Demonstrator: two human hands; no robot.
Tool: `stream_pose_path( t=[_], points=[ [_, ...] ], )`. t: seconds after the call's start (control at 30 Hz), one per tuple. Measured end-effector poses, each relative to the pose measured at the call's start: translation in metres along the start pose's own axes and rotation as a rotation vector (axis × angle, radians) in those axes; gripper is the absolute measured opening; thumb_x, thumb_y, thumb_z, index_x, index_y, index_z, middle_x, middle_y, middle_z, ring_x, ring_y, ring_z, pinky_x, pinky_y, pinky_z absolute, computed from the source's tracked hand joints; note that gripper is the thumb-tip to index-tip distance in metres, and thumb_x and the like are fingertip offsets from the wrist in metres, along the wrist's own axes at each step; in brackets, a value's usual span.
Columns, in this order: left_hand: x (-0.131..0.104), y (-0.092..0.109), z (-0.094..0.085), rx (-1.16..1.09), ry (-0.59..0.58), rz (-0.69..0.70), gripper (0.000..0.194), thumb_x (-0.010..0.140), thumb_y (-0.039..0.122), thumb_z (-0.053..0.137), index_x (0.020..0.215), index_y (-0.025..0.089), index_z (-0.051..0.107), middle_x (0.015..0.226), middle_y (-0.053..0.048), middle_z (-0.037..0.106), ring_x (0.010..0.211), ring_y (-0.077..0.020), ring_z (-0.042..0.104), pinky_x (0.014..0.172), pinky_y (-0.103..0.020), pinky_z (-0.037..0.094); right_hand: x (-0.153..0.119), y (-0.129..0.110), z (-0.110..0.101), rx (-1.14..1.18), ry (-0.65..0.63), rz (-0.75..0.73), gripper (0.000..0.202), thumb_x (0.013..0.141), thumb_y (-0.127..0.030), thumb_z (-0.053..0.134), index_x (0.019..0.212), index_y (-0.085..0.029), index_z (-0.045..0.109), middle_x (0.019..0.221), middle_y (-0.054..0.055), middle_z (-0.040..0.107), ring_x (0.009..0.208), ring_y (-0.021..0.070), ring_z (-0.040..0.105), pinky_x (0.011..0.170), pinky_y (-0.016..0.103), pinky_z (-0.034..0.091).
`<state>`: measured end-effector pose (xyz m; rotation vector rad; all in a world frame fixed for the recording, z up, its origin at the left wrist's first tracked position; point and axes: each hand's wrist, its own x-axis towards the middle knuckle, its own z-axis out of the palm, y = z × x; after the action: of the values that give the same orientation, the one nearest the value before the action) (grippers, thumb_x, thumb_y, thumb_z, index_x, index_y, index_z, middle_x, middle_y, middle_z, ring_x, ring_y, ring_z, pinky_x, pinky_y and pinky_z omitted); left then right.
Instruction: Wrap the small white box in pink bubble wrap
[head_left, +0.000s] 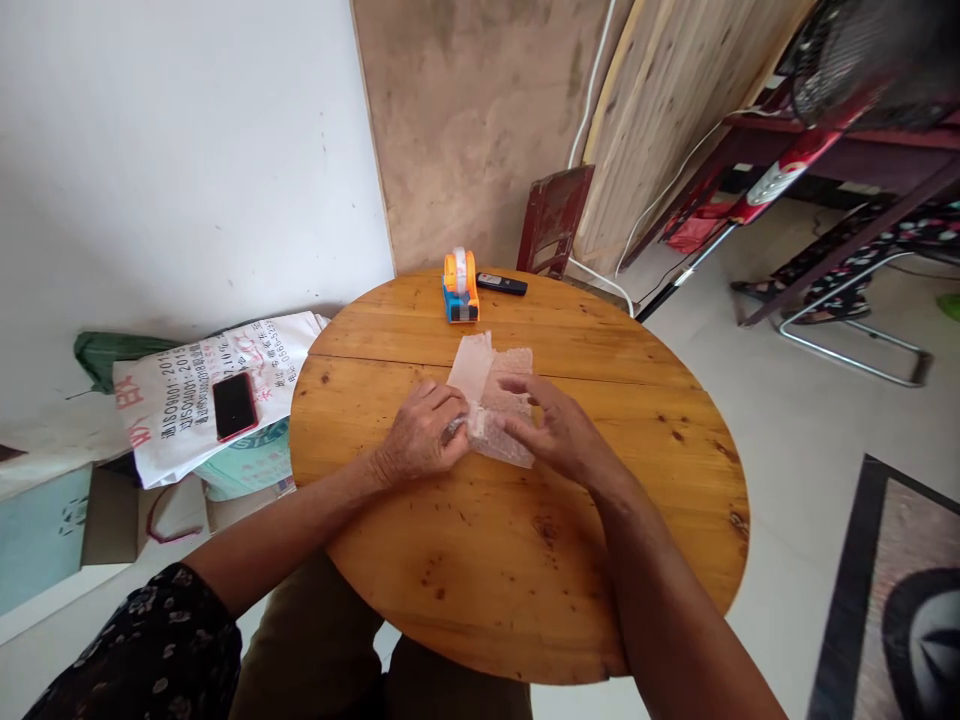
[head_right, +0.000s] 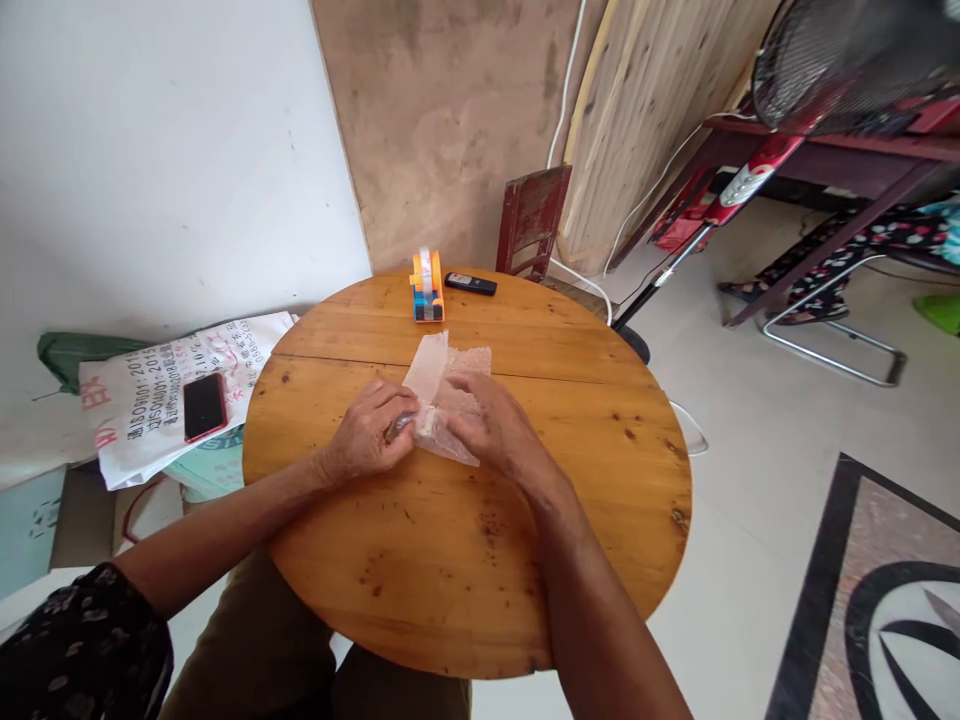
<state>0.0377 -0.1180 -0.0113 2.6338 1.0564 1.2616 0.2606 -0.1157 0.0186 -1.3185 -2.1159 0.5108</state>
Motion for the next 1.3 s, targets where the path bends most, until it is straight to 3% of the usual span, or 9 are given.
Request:
stream_pose_path(
  t=[0.07, 0.2, 0.37, 0.53, 0.67, 0.9, 1.13, 1.23, 1.3],
  points=[
    [-0.001, 0.001, 0.002, -0.003, 0.012, 0.008, 0.017, 0.082, 0.014, 0.054, 0.095, 0.014, 0.064, 0.097, -0.010, 0.069, 0.089, -0.0223, 0.058, 0.083, -0.037, 0.050, -0.001, 0.002, -0.012, -0.037, 0.001, 0.159, 0.044, 0.082, -0.039, 0.065, 0.121, -0.020, 0.062, 0.117, 0.012, 0.070, 0.101, 0.0267, 0.067, 0.081, 0.039, 0.054],
    [-0.003, -0.001, 0.003, 0.001, 0.002, 0.026, 0.017, 0.085, 0.015, 0.053, 0.097, 0.014, 0.065, 0.101, -0.011, 0.069, 0.092, -0.0228, 0.058, 0.084, -0.038, 0.050, -0.011, -0.001, -0.029, -0.144, -0.135, 0.441, 0.052, 0.079, -0.049, 0.067, 0.119, -0.016, 0.063, 0.101, 0.011, 0.073, 0.081, 0.0239, 0.068, 0.071, 0.035, 0.052],
    [-0.004, -0.002, 0.004, 0.022, -0.019, 0.016, 0.015, 0.086, 0.016, 0.052, 0.093, 0.015, 0.065, 0.100, -0.011, 0.068, 0.093, -0.0235, 0.059, 0.085, -0.038, 0.050, -0.020, -0.013, -0.014, -0.182, -0.126, 0.618, 0.067, 0.081, -0.051, 0.065, 0.134, -0.010, 0.054, 0.095, 0.011, 0.073, 0.086, 0.0258, 0.069, 0.075, 0.034, 0.050],
    [-0.003, -0.001, 0.003, 0.034, -0.033, 0.005, 0.013, 0.086, 0.016, 0.052, 0.091, 0.016, 0.064, 0.097, -0.009, 0.068, 0.091, -0.0233, 0.058, 0.085, -0.038, 0.050, -0.016, -0.021, 0.013, -0.231, 0.001, 0.678, 0.075, 0.084, -0.046, 0.062, 0.145, -0.008, 0.041, 0.105, 0.013, 0.071, 0.094, 0.0279, 0.068, 0.081, 0.036, 0.049],
    [-0.002, -0.001, 0.003, 0.027, -0.050, -0.016, 0.012, 0.086, 0.016, 0.052, 0.089, 0.015, 0.064, 0.095, -0.009, 0.068, 0.090, -0.0232, 0.057, 0.084, -0.038, 0.049, -0.015, -0.024, 0.020, -0.332, 0.078, 0.746, 0.080, 0.085, -0.050, 0.059, 0.148, -0.008, 0.035, 0.123, 0.017, 0.066, 0.105, 0.0304, 0.065, 0.086, 0.039, 0.047],
    [-0.002, -0.002, 0.003, 0.006, -0.045, -0.035, 0.010, 0.086, 0.016, 0.053, 0.086, 0.017, 0.063, 0.094, -0.009, 0.067, 0.090, -0.0232, 0.056, 0.081, -0.038, 0.048, -0.011, -0.018, 0.023, -0.206, 0.030, 0.724, 0.073, 0.080, -0.040, 0.065, 0.142, -0.009, 0.042, 0.089, 0.007, 0.073, 0.084, 0.0246, 0.067, 0.074, 0.033, 0.047],
    [-0.003, -0.003, 0.004, -0.004, -0.024, -0.034, 0.010, 0.086, 0.016, 0.053, 0.087, 0.017, 0.064, 0.095, -0.009, 0.067, 0.089, -0.0237, 0.056, 0.080, -0.038, 0.047, -0.011, 0.004, 0.016, -0.214, 0.171, 0.694, 0.061, 0.077, -0.052, 0.063, 0.122, -0.011, 0.059, 0.115, 0.016, 0.068, 0.094, 0.0260, 0.066, 0.084, 0.038, 0.048],
    [-0.004, -0.003, 0.005, 0.011, 0.001, -0.026, 0.010, 0.084, 0.015, 0.055, 0.086, 0.017, 0.064, 0.094, -0.009, 0.068, 0.089, -0.0237, 0.057, 0.080, -0.038, 0.048, -0.001, 0.008, 0.014, -0.069, 0.189, 0.661, 0.053, 0.075, -0.056, 0.064, 0.108, -0.014, 0.063, 0.098, 0.010, 0.070, 0.088, 0.0236, 0.064, 0.076, 0.033, 0.048],
    [-0.004, -0.003, 0.006, 0.014, 0.008, -0.025, 0.009, 0.084, 0.014, 0.055, 0.085, 0.017, 0.064, 0.094, -0.008, 0.068, 0.089, -0.0235, 0.057, 0.080, -0.037, 0.048, 0.005, 0.010, 0.013, 0.012, 0.192, 0.650, 0.042, 0.074, -0.058, 0.063, 0.086, -0.018, 0.064, 0.079, 0.005, 0.066, 0.077, 0.0207, 0.060, 0.066, 0.029, 0.044]
  ],
)
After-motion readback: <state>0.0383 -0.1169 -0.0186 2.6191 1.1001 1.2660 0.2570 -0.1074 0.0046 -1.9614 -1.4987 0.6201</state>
